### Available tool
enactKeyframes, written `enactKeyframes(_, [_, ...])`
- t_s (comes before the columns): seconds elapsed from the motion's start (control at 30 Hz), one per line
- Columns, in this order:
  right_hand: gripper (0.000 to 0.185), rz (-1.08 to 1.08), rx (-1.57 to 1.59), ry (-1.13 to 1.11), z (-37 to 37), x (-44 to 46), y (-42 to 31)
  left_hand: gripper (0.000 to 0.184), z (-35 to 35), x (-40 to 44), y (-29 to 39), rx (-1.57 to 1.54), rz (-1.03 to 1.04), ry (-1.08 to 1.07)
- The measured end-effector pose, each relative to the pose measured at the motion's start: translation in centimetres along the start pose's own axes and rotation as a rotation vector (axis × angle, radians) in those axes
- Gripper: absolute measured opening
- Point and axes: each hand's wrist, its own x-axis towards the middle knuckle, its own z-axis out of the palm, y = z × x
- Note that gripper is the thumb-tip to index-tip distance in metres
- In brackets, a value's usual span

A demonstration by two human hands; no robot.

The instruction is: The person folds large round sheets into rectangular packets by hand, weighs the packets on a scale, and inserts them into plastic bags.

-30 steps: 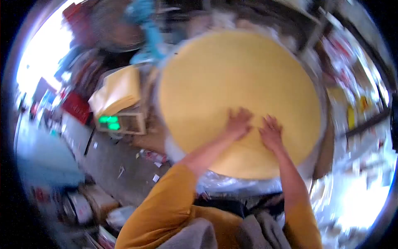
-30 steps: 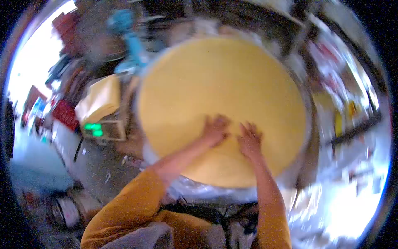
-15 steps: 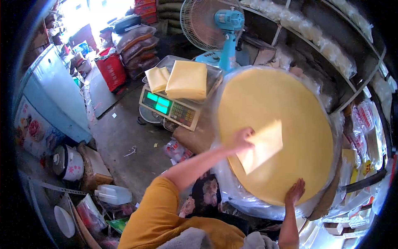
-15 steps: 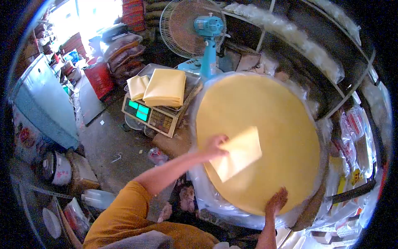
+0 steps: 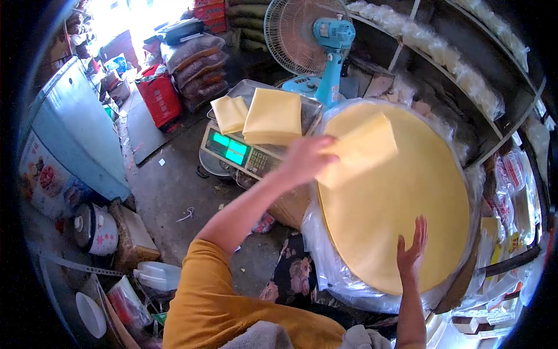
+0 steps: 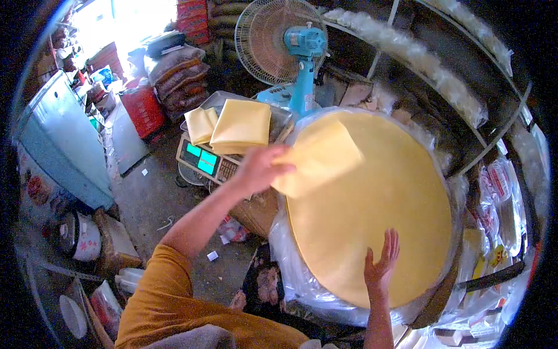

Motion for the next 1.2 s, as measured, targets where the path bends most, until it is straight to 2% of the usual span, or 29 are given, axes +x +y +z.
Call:
enactKeyframes(0.03, [0.052, -0.078, 0.072, 0.067, -1.4, 2.9, -3.9, 0.032, 0.9, -0.9, 1.0, 0.069, -0.001, -0.061])
enactKeyframes(0.07, [0.05, -0.037, 0.123, 0.062, -1.9, 4.7, -5.6, 0.031, 2.0, -1.3, 0.5, 0.098, 0.062, -0.078])
enactKeyframes(0.13, [0.047, 0.037, 0.218, 0.065, -2.6, 7.1, -7.3, 0.031, 1.7, -1.3, 1.0, 0.022, 0.029, -0.018])
enactKeyframes(0.2, [0.046, 0.254, 0.612, -0.133, -1.4, 7.5, -6.9, 0.03, 0.6, -1.4, 2.5, -0.09, -0.009, 0.089])
enactKeyframes(0.27, [0.045, 0.401, 1.025, -0.293, -1.3, 8.2, -10.1, 0.03, 1.1, -2.3, 3.1, 0.126, 0.19, 0.251])
enactKeyframes(0.33, [0.046, 0.439, 1.326, -0.227, -0.3, 8.7, -15.1, 0.034, 2.9, -3.6, 3.8, 0.371, 0.411, 0.33])
enactKeyframes(0.43, [0.047, 0.674, 1.541, -0.045, 0.8, 10.7, -17.8, 0.046, 6.0, -6.2, 4.6, 0.592, 0.561, 0.202])
enactKeyframes(0.5, [0.047, 0.71, 1.542, 0.036, 2.3, 10.9, -16.6, 0.052, 6.5, -6.8, 4.2, 0.484, 0.572, 0.032])
enactKeyframes(0.57, [0.048, 0.674, 1.491, 0.064, 2.9, 10.8, -14.9, 0.058, 3.9, -6.8, 4.0, 0.414, 0.438, 0.16])
enactKeyframes(0.6, [0.049, 0.671, 1.508, -0.045, 2.5, 10.9, -14.3, 0.061, 2.4, -6.4, 3.7, 0.381, 0.373, 0.222])
enactKeyframes(0.63, [0.05, 0.634, 1.525, -0.155, 1.8, 11.2, -14.7, 0.066, 2.0, -5.5, 1.7, 0.009, 0.216, 0.196])
enactKeyframes(0.7, [0.052, 0.558, 1.552, -0.374, 0.6, 12.3, -15.7, 0.073, 1.1, -5.0, -0.5, -0.531, -0.034, 0.072])
enactKeyframes(0.77, [0.049, 0.516, 1.511, -0.452, 1.0, 13.7, -16.0, 0.078, -1.1, -4.8, 0.2, -0.861, -0.197, -0.111])
enactKeyframes(0.83, [0.049, 0.469, 1.502, -0.518, 1.6, 15.1, -15.5, 0.077, -3.0, -3.6, -1.9, -0.806, -0.195, 0.06])
enactKeyframes(0.87, [0.051, 0.486, 1.518, -0.42, 1.4, 15.3, -16.2, 0.076, -4.5, -2.7, -2.6, -0.802, -0.203, 0.163])
enactKeyframes(0.93, [0.054, 0.474, 1.518, -0.462, 0.4, 14.6, -16.1, 0.076, -8.5, 0.1, -1.3, -0.716, -0.086, 0.223])
enactKeyframes(0.97, [0.055, 0.462, 1.516, -0.484, 0.2, 14.2, -16.0, 0.074, -10.1, 1.8, -2.7, -0.726, 0.004, 0.237])
enactKeyframes(1.0, [0.053, 0.516, 1.483, -0.512, 0.2, 13.3, -15.5, 0.07, -11.7, 2.9, -2.8, -0.699, -0.009, 0.236])
enactKeyframes(1.17, [0.048, 0.698, 1.386, -0.586, 2.6, 8.1, -11.4, 0.068, -13.8, 7.3, -15.7, -0.414, -0.45, 0.257])
enactKeyframes(1.2, [0.047, 0.726, 1.362, -0.589, 2.5, 7.2, -10.9, 0.067, -13.6, 7.5, -15.9, -0.329, -0.548, 0.276])
